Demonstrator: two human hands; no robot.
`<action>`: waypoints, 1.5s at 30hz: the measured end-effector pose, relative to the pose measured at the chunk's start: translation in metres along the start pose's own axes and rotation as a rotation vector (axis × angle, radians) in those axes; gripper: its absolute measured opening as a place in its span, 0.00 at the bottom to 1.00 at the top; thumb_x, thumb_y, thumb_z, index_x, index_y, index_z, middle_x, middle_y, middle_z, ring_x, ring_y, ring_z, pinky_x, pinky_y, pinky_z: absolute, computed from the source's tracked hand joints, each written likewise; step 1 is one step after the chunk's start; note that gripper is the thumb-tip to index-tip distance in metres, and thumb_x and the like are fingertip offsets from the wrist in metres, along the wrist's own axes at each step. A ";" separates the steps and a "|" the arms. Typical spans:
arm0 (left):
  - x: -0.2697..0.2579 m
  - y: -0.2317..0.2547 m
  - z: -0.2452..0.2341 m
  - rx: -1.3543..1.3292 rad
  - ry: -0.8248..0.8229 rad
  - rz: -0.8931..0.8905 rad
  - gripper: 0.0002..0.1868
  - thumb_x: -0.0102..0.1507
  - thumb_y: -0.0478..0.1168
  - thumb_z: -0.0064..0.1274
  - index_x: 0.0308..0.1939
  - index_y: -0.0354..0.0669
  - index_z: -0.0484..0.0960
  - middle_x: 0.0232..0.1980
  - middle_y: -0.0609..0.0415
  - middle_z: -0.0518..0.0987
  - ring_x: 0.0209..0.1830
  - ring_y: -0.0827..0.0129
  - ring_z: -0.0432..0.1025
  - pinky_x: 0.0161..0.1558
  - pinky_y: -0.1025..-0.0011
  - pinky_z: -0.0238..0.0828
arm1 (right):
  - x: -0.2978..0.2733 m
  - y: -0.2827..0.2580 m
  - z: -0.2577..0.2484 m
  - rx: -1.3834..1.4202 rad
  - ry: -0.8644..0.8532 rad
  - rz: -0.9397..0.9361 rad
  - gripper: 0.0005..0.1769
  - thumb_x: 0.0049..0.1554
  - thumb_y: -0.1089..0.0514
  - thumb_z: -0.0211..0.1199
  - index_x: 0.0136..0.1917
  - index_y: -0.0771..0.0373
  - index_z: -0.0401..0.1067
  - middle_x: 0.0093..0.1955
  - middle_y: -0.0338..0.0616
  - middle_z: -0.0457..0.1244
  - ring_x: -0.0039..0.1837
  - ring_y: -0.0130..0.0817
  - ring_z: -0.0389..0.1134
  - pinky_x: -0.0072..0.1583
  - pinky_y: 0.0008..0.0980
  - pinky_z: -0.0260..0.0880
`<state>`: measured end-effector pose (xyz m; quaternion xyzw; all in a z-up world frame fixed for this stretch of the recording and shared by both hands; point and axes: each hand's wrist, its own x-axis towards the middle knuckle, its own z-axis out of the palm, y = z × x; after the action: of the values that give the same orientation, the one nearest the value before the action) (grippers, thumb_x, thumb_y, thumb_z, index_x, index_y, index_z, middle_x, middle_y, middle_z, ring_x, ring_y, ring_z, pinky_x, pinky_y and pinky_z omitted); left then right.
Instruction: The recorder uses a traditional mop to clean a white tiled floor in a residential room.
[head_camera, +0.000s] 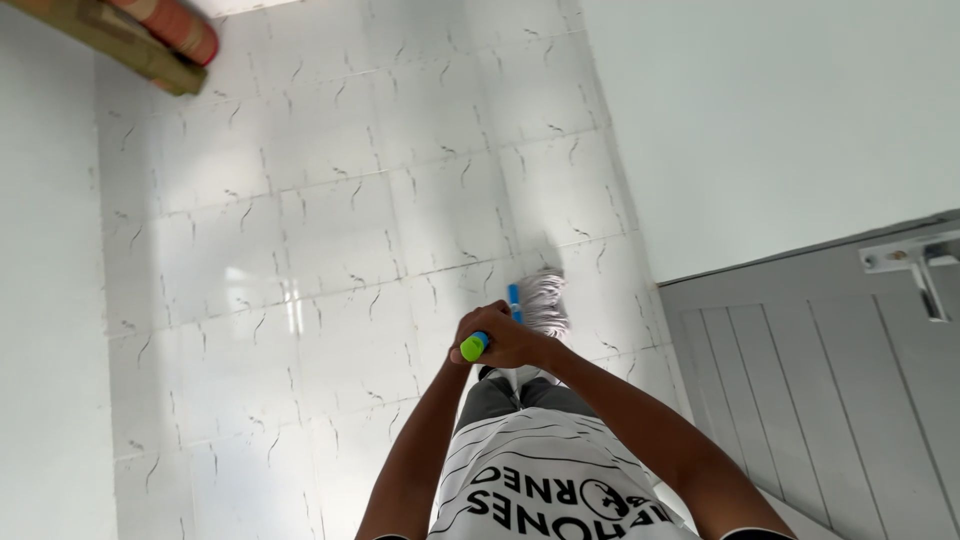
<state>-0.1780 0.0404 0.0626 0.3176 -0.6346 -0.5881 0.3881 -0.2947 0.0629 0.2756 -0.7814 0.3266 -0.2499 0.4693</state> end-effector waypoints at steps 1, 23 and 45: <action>-0.006 0.000 -0.010 0.002 0.010 -0.003 0.20 0.65 0.53 0.58 0.45 0.38 0.80 0.39 0.49 0.81 0.38 0.62 0.75 0.42 0.66 0.72 | 0.000 0.016 0.011 0.003 -0.009 -0.004 0.08 0.55 0.52 0.74 0.43 0.58 0.80 0.42 0.38 0.72 0.48 0.30 0.72 0.54 0.34 0.69; -0.029 -0.027 -0.022 0.721 0.009 -0.236 0.14 0.57 0.46 0.60 0.39 0.49 0.73 0.30 0.47 0.81 0.35 0.45 0.77 0.35 0.50 0.71 | -0.038 0.034 0.004 0.176 0.080 0.126 0.23 0.64 0.58 0.60 0.29 0.67 0.65 0.22 0.39 0.56 0.28 0.24 0.53 0.34 0.31 0.55; 0.178 0.060 0.286 -0.703 -0.230 -0.211 0.20 0.68 0.43 0.49 0.63 0.42 0.73 0.55 0.53 0.76 0.51 0.66 0.76 0.56 0.70 0.74 | -0.216 0.071 -0.217 -0.168 0.081 0.422 0.25 0.61 0.50 0.68 0.27 0.64 0.68 0.24 0.42 0.63 0.28 0.33 0.64 0.36 0.35 0.66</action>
<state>-0.5109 0.0372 0.1416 0.1605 -0.3974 -0.8383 0.3370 -0.6082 0.0759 0.2880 -0.7213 0.5212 -0.1494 0.4309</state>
